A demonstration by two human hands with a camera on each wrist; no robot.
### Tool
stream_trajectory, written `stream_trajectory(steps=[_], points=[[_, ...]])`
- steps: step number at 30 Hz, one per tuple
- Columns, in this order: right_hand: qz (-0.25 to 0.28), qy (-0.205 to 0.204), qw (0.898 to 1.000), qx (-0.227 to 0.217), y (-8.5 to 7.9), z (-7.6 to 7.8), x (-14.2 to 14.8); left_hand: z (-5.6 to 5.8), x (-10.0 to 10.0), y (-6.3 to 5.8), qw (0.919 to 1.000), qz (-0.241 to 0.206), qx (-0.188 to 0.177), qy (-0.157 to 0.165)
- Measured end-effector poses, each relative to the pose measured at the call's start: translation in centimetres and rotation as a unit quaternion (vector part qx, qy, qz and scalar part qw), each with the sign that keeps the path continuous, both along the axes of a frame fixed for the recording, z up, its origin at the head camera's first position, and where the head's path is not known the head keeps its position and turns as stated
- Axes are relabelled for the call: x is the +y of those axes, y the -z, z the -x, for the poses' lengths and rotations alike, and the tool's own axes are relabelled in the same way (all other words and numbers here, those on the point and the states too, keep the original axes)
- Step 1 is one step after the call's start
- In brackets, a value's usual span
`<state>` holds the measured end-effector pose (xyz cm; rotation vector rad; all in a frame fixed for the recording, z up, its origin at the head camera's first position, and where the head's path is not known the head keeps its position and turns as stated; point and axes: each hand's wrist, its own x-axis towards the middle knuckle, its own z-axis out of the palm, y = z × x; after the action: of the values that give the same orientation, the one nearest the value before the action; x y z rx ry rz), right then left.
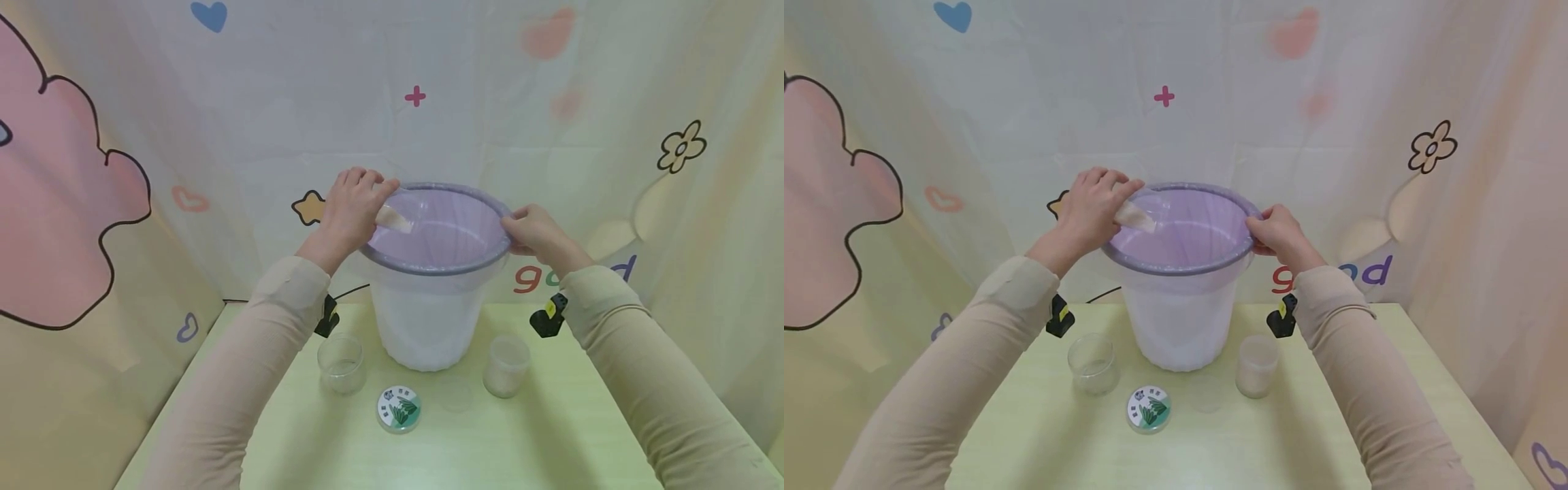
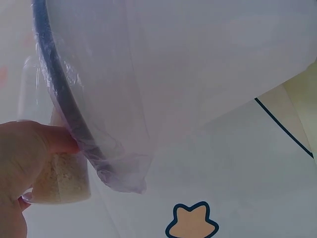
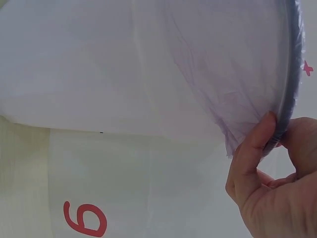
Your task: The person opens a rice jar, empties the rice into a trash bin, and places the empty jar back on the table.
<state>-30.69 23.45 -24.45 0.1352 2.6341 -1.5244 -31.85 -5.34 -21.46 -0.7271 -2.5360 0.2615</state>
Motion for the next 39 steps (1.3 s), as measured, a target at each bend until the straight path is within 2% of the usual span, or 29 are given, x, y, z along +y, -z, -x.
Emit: stream_trajectory(steps=[6,39], points=[[-0.004,0.001,1.000,-0.001,-0.10,-0.12,-0.09,-0.16,-0.02,0.10,0.9998,-0.009,0.011,0.014],[0.003,-0.001,1.000,-0.001,-0.11,-0.16,-0.18,-0.50,0.12,-0.37,0.9977,0.018,0.053,0.039]])
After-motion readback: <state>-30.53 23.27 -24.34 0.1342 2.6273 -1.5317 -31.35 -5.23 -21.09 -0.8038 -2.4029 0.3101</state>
